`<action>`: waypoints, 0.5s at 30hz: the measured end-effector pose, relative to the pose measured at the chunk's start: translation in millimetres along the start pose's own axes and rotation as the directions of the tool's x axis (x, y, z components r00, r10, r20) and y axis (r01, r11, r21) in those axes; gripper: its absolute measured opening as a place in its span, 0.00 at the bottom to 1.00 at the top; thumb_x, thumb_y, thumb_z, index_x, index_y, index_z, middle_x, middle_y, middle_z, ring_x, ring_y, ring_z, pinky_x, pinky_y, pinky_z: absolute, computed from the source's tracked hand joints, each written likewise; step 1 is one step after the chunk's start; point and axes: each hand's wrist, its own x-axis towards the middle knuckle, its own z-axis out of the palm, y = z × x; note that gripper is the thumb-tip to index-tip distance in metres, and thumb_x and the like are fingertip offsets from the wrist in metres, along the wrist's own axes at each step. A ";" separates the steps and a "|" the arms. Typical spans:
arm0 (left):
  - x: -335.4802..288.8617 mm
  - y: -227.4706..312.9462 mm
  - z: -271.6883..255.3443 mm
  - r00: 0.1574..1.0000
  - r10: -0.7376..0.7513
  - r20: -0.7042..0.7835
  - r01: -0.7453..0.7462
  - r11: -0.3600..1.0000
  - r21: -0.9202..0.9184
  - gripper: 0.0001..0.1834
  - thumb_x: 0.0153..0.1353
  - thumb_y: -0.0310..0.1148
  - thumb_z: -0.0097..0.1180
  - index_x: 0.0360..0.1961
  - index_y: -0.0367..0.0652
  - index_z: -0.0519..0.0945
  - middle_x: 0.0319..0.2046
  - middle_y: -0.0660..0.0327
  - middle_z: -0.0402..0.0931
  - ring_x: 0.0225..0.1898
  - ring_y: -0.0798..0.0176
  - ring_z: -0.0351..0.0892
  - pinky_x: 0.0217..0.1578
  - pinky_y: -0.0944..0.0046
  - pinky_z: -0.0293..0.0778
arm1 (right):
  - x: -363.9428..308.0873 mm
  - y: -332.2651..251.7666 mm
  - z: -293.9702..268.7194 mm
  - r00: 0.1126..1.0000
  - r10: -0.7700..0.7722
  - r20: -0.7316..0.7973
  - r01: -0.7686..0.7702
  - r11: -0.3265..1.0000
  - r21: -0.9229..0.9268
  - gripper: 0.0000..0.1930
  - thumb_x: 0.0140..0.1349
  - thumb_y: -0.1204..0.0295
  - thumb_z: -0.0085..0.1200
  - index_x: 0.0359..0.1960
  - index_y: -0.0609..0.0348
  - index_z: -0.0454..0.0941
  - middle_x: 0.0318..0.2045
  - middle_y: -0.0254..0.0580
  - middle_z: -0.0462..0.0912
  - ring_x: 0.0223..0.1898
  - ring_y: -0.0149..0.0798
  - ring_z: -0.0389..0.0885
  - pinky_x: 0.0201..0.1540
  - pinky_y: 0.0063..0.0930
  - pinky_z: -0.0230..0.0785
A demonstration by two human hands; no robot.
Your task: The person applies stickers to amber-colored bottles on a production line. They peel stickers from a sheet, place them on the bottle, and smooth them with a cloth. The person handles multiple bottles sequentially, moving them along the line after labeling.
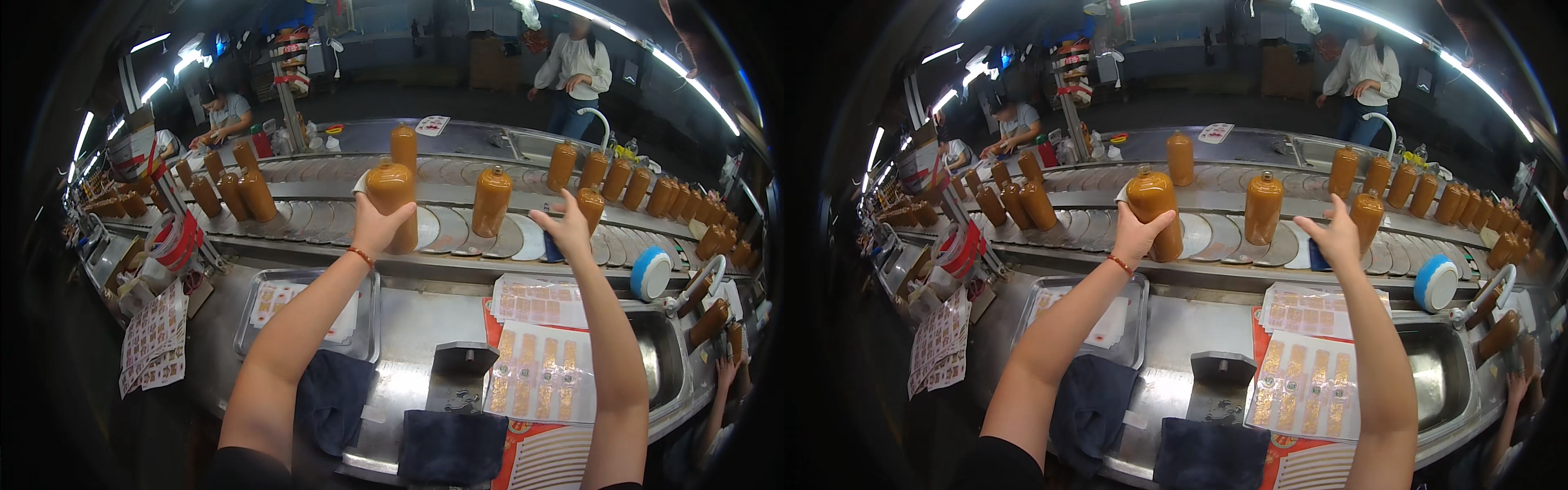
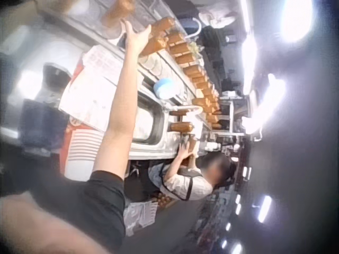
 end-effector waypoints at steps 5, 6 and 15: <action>25.0 -40.4 47.9 0.993 0.087 -0.086 -0.090 0.995 -0.040 0.56 0.48 0.42 0.81 0.71 0.31 0.59 0.63 0.43 0.69 0.66 0.46 0.73 0.67 0.52 0.70 | 65.7 -22.6 62.7 0.983 0.182 0.040 -0.172 0.968 -0.181 0.74 0.40 0.34 0.77 0.82 0.54 0.43 0.63 0.66 0.78 0.64 0.61 0.79 0.64 0.49 0.74; 23.1 -40.1 52.8 0.993 0.072 -0.088 -0.073 0.997 -0.004 0.58 0.48 0.41 0.81 0.73 0.33 0.57 0.65 0.43 0.67 0.67 0.46 0.71 0.68 0.52 0.68 | 74.4 -18.3 72.6 0.973 0.224 0.053 -0.210 0.959 -0.192 0.74 0.39 0.33 0.77 0.82 0.51 0.42 0.63 0.66 0.78 0.64 0.62 0.80 0.63 0.50 0.74; 19.0 -82.6 100.0 0.996 -0.065 -0.063 0.066 0.998 0.009 0.47 0.49 0.48 0.81 0.56 0.28 0.65 0.56 0.37 0.74 0.59 0.43 0.78 0.61 0.52 0.73 | 101.5 89.0 81.0 0.989 0.115 -0.090 -0.131 0.970 -0.204 0.50 0.52 0.37 0.69 0.74 0.45 0.66 0.58 0.59 0.85 0.58 0.58 0.84 0.60 0.46 0.74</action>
